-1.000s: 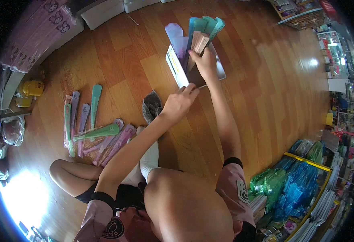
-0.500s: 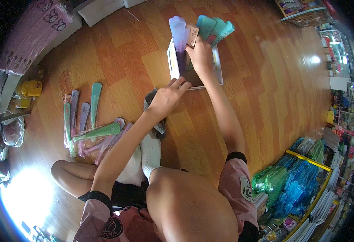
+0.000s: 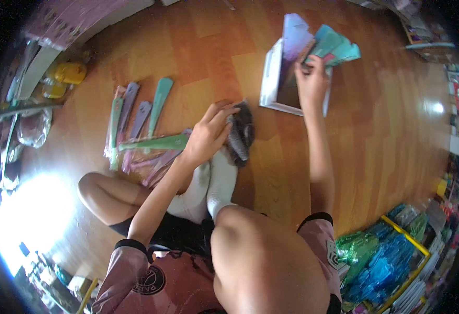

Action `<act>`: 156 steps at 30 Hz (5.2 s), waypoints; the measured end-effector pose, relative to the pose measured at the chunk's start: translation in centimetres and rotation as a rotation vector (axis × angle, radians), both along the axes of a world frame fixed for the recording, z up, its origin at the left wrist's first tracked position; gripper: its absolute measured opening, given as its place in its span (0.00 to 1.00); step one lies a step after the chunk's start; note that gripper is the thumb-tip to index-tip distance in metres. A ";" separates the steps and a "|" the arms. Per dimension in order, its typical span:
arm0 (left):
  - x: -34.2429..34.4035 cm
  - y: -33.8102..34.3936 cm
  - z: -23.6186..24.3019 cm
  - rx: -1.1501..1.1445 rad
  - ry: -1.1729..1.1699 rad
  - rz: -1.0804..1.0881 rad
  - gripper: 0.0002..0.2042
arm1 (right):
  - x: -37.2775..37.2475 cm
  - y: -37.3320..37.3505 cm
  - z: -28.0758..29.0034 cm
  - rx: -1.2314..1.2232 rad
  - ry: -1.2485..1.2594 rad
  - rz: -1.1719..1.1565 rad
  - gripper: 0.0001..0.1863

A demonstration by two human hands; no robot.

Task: Sorting and wiping various hand fans and placing them into a box.

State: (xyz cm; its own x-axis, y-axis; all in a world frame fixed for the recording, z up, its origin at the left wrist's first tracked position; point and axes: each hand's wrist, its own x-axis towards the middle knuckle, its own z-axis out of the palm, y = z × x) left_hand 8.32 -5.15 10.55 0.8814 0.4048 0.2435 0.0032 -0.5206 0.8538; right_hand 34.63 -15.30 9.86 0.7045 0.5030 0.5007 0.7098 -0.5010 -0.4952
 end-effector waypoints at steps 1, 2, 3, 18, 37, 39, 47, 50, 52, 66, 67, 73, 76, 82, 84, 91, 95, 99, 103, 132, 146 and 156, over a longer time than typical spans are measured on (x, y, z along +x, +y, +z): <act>-1.9 0.4 -0.4 -0.029 0.051 0.077 0.15 | -0.8 -0.4 0.6 0.066 0.095 -0.017 0.17; -3.8 0.8 -0.9 -0.060 0.098 0.155 0.14 | -1.9 -0.8 1.2 0.101 0.071 -0.055 0.15; -5.5 1.2 -1.2 -0.117 0.139 0.214 0.13 | -3.4 -0.9 2.4 0.155 0.053 -0.032 0.14; -17.9 7.9 -5.2 0.457 0.572 0.300 0.22 | -16.7 -2.1 -6.8 -0.557 0.212 0.344 0.30; -6.6 2.4 -7.0 -1.630 0.105 0.311 0.16 | -15.1 5.5 -5.7 -0.080 0.080 0.498 0.17; -8.8 1.8 -6.2 -1.546 0.117 0.309 0.16 | -14.9 5.9 -5.2 -0.088 0.071 0.525 0.17; -13.1 0.1 -3.4 -1.428 0.126 0.347 0.16 | -20.6 5.1 -1.7 -0.229 0.052 1.075 0.18; -14.1 0.3 -4.5 -1.303 0.170 0.329 0.18 | -22.8 5.0 -3.0 -0.260 0.157 1.280 0.17; -14.4 0.3 -3.9 -1.344 0.106 0.307 0.17 | -22.4 5.6 -3.8 -0.245 0.124 1.241 0.15; -14.9 1.4 -0.7 -1.346 0.177 0.191 0.18 | -13.1 11.4 -8.0 -0.097 -0.019 0.445 0.13; -14.8 1.3 -0.4 -1.317 0.123 0.215 0.18 | -12.9 10.8 -7.6 -0.053 0.173 0.325 0.14; -11.5 2.7 2.7 -1.276 -0.053 0.192 0.20 | -17.7 7.0 -3.1 0.480 1.047 0.328 0.24; -11.0 3.5 2.6 -1.182 -0.047 0.143 0.19 | -24.6 6.8 1.3 0.473 1.239 0.375 0.26; -10.9 2.5 1.8 -1.161 0.056 0.155 0.18 | -23.7 6.5 2.5 0.427 1.787 0.226 0.24; -11.0 1.5 1.4 -1.097 0.153 0.166 0.18 | -22.9 7.1 1.7 0.412 1.589 0.229 0.25; -13.5 -1.1 -0.5 -1.200 0.239 0.112 0.13 | -17.1 8.9 1.2 0.713 1.585 0.199 0.22; -14.0 -2.0 -2.1 -1.122 0.245 0.252 0.13 | -13.6 8.2 2.7 0.837 1.129 0.043 0.24; -12.9 -1.2 -3.0 -0.479 0.208 0.497 0.13 | -15.6 7.3 2.4 0.682 0.633 0.080 0.24; -11.4 -0.1 -4.5 -0.420 0.185 0.533 0.12 | -19.9 4.7 -1.7 0.106 0.594 0.426 0.20; -9.2 2.7 -1.0 -1.058 -0.152 0.453 0.19 | -22.3 2.8 -1.6 -0.228 0.168 0.558 0.24; -9.3 0.4 -1.8 -1.275 -0.024 0.323 0.10 | -22.5 1.9 3.1 0.245 0.647 0.624 0.21; -11.3 -0.5 2.3 -0.816 0.184 0.301 0.08 | -18.8 5.9 1.0 -0.164 -0.102 0.908 0.18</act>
